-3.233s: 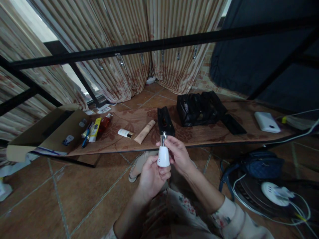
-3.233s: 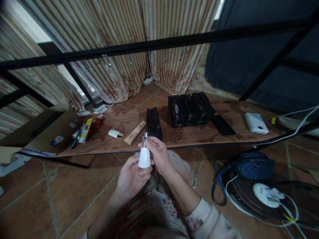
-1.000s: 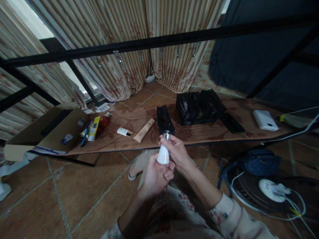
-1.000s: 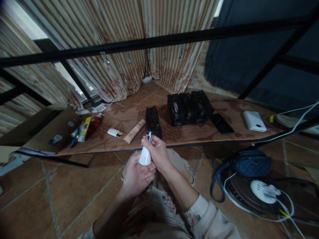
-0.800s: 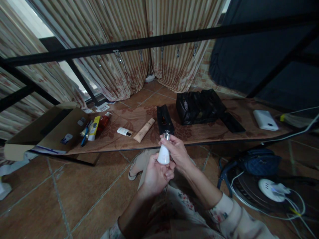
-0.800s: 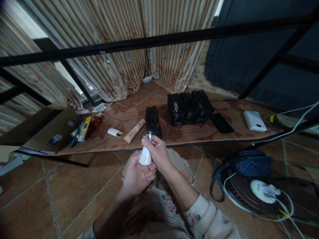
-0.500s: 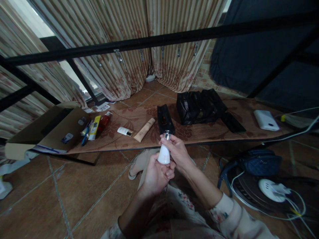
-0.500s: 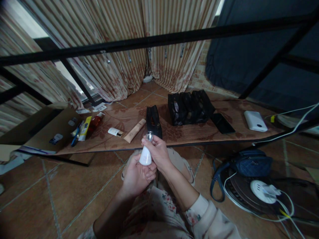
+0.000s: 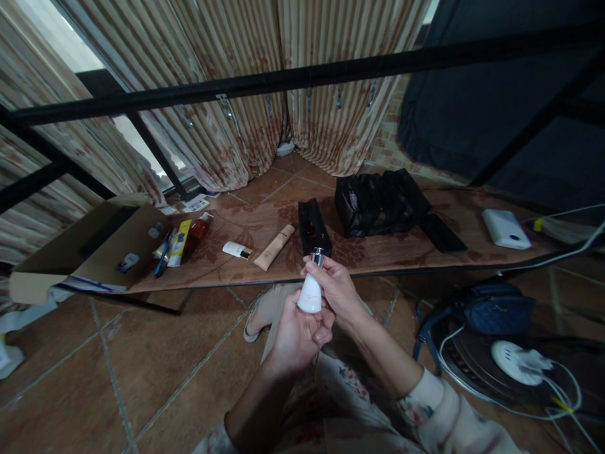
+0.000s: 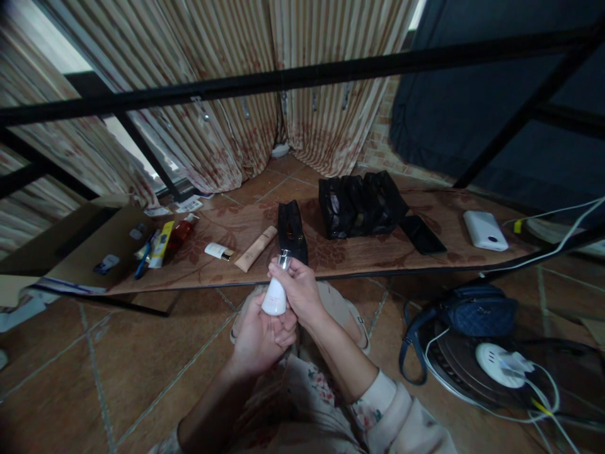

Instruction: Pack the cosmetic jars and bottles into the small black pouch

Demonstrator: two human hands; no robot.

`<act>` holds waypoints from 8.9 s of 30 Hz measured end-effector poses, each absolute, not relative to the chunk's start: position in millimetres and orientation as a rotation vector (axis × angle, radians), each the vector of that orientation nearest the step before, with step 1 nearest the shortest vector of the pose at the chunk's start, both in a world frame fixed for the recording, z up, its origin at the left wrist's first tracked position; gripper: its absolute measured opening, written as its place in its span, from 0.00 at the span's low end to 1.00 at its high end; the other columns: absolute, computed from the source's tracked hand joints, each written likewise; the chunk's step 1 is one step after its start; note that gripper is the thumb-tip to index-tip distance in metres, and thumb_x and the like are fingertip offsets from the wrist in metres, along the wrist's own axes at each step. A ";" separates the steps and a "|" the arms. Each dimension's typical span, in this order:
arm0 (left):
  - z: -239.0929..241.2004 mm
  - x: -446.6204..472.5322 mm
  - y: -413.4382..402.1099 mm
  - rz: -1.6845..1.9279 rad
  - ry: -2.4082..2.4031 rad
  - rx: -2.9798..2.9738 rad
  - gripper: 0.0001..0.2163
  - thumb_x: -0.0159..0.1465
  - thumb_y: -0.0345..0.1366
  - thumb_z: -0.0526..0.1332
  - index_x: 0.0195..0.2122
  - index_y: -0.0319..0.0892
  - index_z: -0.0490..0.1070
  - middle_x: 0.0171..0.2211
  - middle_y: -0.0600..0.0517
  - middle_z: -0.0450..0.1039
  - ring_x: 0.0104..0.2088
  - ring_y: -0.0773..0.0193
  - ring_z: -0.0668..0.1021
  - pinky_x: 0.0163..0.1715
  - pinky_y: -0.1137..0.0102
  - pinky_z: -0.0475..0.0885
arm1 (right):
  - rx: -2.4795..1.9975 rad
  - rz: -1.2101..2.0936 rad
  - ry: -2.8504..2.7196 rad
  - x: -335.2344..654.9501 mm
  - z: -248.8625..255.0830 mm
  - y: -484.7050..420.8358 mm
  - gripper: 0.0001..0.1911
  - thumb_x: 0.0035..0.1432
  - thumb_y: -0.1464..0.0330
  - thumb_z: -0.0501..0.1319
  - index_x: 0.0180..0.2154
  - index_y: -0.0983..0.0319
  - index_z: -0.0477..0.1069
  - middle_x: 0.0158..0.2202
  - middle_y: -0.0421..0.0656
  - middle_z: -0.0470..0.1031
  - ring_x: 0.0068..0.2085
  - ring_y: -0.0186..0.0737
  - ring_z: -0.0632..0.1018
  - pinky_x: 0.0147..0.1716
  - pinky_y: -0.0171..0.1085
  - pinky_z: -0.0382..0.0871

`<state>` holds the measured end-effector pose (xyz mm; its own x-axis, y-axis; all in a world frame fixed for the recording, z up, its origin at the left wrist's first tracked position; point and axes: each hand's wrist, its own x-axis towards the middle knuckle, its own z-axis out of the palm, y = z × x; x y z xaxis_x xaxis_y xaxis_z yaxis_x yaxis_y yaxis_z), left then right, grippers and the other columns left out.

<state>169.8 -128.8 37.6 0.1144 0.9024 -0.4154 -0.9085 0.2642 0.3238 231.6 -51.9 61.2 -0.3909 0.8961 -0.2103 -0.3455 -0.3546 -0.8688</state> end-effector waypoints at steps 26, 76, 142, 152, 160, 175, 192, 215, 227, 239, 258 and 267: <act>37.6 173.4 -129.5 1.285 0.665 0.108 0.17 0.63 0.47 0.48 0.32 0.38 0.66 0.19 0.52 0.66 0.15 0.73 0.61 0.15 0.77 0.52 | -0.900 1.834 -1.021 231.9 52.2 -47.3 0.23 0.43 0.53 0.66 0.37 0.63 0.72 0.23 0.36 0.71 0.19 0.26 0.66 0.16 0.27 0.57; 22.3 183.1 -130.7 1.381 0.824 0.327 0.23 0.63 0.52 0.49 0.31 0.34 0.69 0.20 0.50 0.67 0.16 0.73 0.64 0.16 0.76 0.56 | -0.888 1.785 -1.106 236.3 47.7 -46.0 0.25 0.46 0.51 0.64 0.41 0.62 0.72 0.24 0.37 0.72 0.19 0.27 0.65 0.16 0.28 0.56; 17.1 176.5 -128.9 1.336 0.706 0.212 0.20 0.64 0.49 0.49 0.32 0.35 0.67 0.20 0.51 0.66 0.17 0.72 0.64 0.18 0.76 0.57 | -0.871 1.815 -1.047 233.8 50.3 -46.9 0.22 0.43 0.56 0.67 0.39 0.62 0.73 0.25 0.38 0.72 0.22 0.28 0.68 0.19 0.28 0.57; 18.5 176.8 -128.9 1.326 0.722 0.210 0.21 0.64 0.49 0.49 0.31 0.35 0.67 0.20 0.51 0.66 0.16 0.73 0.64 0.17 0.76 0.57 | -0.872 1.807 -1.052 234.2 50.1 -46.9 0.24 0.42 0.55 0.67 0.39 0.62 0.73 0.25 0.37 0.72 0.22 0.27 0.68 0.19 0.28 0.57; 19.7 177.6 -129.1 1.338 0.737 0.194 0.20 0.64 0.49 0.49 0.31 0.35 0.68 0.19 0.51 0.66 0.17 0.73 0.65 0.17 0.76 0.57 | -0.886 1.819 -1.045 234.9 49.4 -47.4 0.24 0.43 0.55 0.67 0.39 0.62 0.73 0.25 0.38 0.73 0.22 0.28 0.68 0.19 0.29 0.57; 18.0 177.9 -129.2 1.333 0.766 0.200 0.20 0.64 0.49 0.49 0.31 0.35 0.67 0.19 0.51 0.66 0.16 0.73 0.64 0.17 0.76 0.57 | -0.891 1.820 -1.072 235.1 45.2 -47.6 0.24 0.45 0.53 0.66 0.40 0.62 0.73 0.25 0.37 0.71 0.20 0.27 0.65 0.17 0.28 0.55; 14.6 177.8 -130.0 1.341 0.775 0.217 0.20 0.64 0.49 0.50 0.30 0.35 0.67 0.19 0.52 0.66 0.16 0.73 0.64 0.17 0.77 0.57 | -0.875 1.817 -1.073 235.1 41.6 -47.8 0.23 0.46 0.54 0.65 0.41 0.62 0.73 0.25 0.37 0.71 0.21 0.27 0.65 0.18 0.28 0.56; 15.3 177.5 -130.3 1.333 0.774 0.203 0.20 0.64 0.49 0.50 0.31 0.35 0.68 0.20 0.51 0.67 0.17 0.73 0.66 0.17 0.76 0.57 | -0.903 1.821 -1.063 235.9 44.4 -48.6 0.23 0.44 0.54 0.66 0.40 0.61 0.73 0.25 0.37 0.72 0.20 0.27 0.65 0.18 0.29 0.56; 10.7 177.3 -130.0 1.338 0.767 0.238 0.20 0.63 0.50 0.50 0.32 0.35 0.67 0.19 0.52 0.67 0.16 0.73 0.65 0.17 0.77 0.57 | -0.920 1.830 -1.045 234.9 44.6 -48.5 0.25 0.43 0.53 0.66 0.40 0.62 0.73 0.24 0.37 0.72 0.20 0.26 0.65 0.17 0.28 0.55; 12.3 178.2 -129.9 1.331 0.787 0.242 0.20 0.63 0.50 0.50 0.30 0.36 0.67 0.19 0.52 0.66 0.16 0.73 0.64 0.17 0.76 0.57 | -0.918 1.818 -1.069 235.8 42.3 -47.7 0.24 0.45 0.54 0.66 0.40 0.62 0.73 0.25 0.37 0.72 0.20 0.26 0.65 0.17 0.28 0.55; 10.6 178.0 -128.6 1.324 0.792 0.237 0.21 0.62 0.51 0.50 0.31 0.35 0.68 0.18 0.52 0.66 0.16 0.73 0.64 0.16 0.77 0.57 | -0.919 1.826 -1.006 234.9 45.1 -47.5 0.23 0.43 0.55 0.67 0.39 0.62 0.73 0.24 0.37 0.72 0.21 0.26 0.67 0.18 0.27 0.56; 16.6 176.4 -128.4 1.320 0.759 0.219 0.20 0.63 0.50 0.48 0.31 0.37 0.66 0.16 0.53 0.63 0.15 0.72 0.62 0.16 0.76 0.56 | -0.890 1.824 -1.041 235.6 42.1 -47.4 0.23 0.46 0.54 0.65 0.40 0.62 0.73 0.24 0.37 0.72 0.21 0.27 0.66 0.18 0.27 0.57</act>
